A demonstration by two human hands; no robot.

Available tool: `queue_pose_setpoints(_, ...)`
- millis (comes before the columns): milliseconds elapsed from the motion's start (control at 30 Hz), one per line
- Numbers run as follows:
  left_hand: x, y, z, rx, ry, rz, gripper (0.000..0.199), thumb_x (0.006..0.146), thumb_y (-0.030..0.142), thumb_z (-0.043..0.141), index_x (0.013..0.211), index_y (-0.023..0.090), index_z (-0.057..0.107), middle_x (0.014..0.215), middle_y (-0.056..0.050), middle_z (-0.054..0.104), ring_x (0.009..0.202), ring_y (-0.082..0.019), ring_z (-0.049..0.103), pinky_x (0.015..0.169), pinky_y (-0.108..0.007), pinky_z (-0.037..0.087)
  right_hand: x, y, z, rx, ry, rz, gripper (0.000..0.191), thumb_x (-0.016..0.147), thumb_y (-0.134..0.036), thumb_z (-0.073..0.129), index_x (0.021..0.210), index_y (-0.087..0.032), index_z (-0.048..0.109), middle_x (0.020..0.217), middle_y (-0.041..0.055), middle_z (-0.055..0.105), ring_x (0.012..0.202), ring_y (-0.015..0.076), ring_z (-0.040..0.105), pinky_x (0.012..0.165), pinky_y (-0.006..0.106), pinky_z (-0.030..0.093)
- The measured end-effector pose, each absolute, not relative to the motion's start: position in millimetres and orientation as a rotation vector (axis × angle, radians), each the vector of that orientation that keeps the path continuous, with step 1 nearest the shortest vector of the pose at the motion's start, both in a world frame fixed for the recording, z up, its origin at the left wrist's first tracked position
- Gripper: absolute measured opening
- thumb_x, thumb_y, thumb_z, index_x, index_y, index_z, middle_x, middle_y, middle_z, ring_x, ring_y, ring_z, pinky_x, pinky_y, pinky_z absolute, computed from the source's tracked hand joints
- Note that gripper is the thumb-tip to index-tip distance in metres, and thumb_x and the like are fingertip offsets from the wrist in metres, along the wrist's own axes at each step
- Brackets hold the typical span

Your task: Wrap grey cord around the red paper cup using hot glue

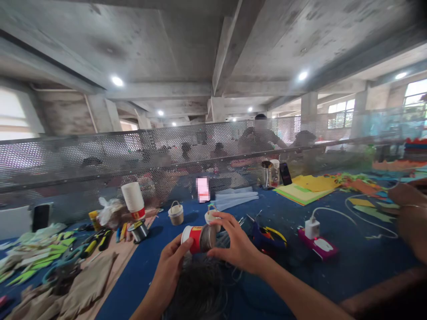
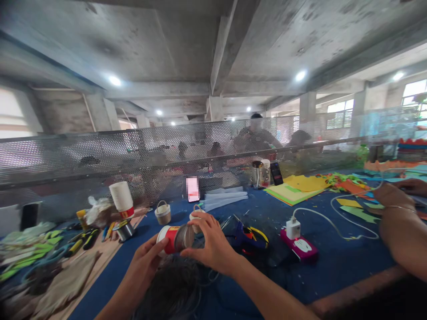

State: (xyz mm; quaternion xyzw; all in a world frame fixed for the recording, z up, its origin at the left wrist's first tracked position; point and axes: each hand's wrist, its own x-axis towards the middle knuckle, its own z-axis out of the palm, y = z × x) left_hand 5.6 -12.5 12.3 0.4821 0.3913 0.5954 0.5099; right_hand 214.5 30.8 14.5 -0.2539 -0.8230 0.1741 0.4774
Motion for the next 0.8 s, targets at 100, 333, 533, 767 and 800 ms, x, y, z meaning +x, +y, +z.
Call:
queue_pose_setpoints(100,5,-12,10,1.239,0.987,1.452,0.035,0.083,0.041,0.069,0.107,0.016,0.072,0.086,-0.004,0.074,0.075,-0.018,0.066,0.072,-0.026,0.05,216,30,18,-0.591,-1.933,0.534,0.038,0.094,-0.038,0.056,0.13,-0.028,0.054,0.14,0.0087,0.049,0.134,0.022,0.041,0.113,0.041,0.032)
queue_pose_setpoints(333,4,-14,9,1.387,1.127,1.4,0.041,0.081,0.047,0.068,0.109,0.017,0.073,0.087,-0.004,0.074,0.079,-0.021,0.064,0.071,-0.026,0.05,213,33,16,-0.575,-1.904,0.709,0.032,0.098,-0.033,0.049,0.127,-0.029,0.061,0.138,0.006,0.054,0.132,0.021,0.045,0.114,0.04,0.031)
queue_pose_setpoints(533,7,-18,12,1.333,1.071,1.293,0.048,0.079,0.051,0.07,0.111,0.015,0.073,0.088,-0.007,0.074,0.079,-0.023,0.064,0.064,-0.026,0.05,213,43,12,-0.621,-1.85,1.039,0.034,0.098,-0.033,0.043,0.126,-0.026,0.062,0.125,0.0045,0.066,0.118,0.0214,0.059,0.105,0.038,0.041)
queue_pose_setpoints(767,6,-17,6,1.253,1.01,1.31,0.041,0.08,0.044,0.07,0.11,0.016,0.072,0.08,-0.005,0.073,0.064,-0.018,0.062,0.059,-0.025,0.048,217,52,8,-0.72,-1.912,0.86,0.022,0.086,-0.029,0.063,0.103,-0.021,0.074,0.101,0.0064,0.073,0.096,0.024,0.066,0.089,0.035,0.049)
queue_pose_setpoints(800,6,-17,6,1.25,1.01,1.312,0.041,0.08,0.044,0.071,0.109,0.015,0.073,0.08,-0.005,0.073,0.064,-0.018,0.062,0.059,-0.026,0.048,218,53,8,-0.745,-1.901,0.833,0.019,0.084,-0.029,0.065,0.098,-0.021,0.075,0.097,0.0062,0.073,0.093,0.0236,0.066,0.086,0.034,0.049)
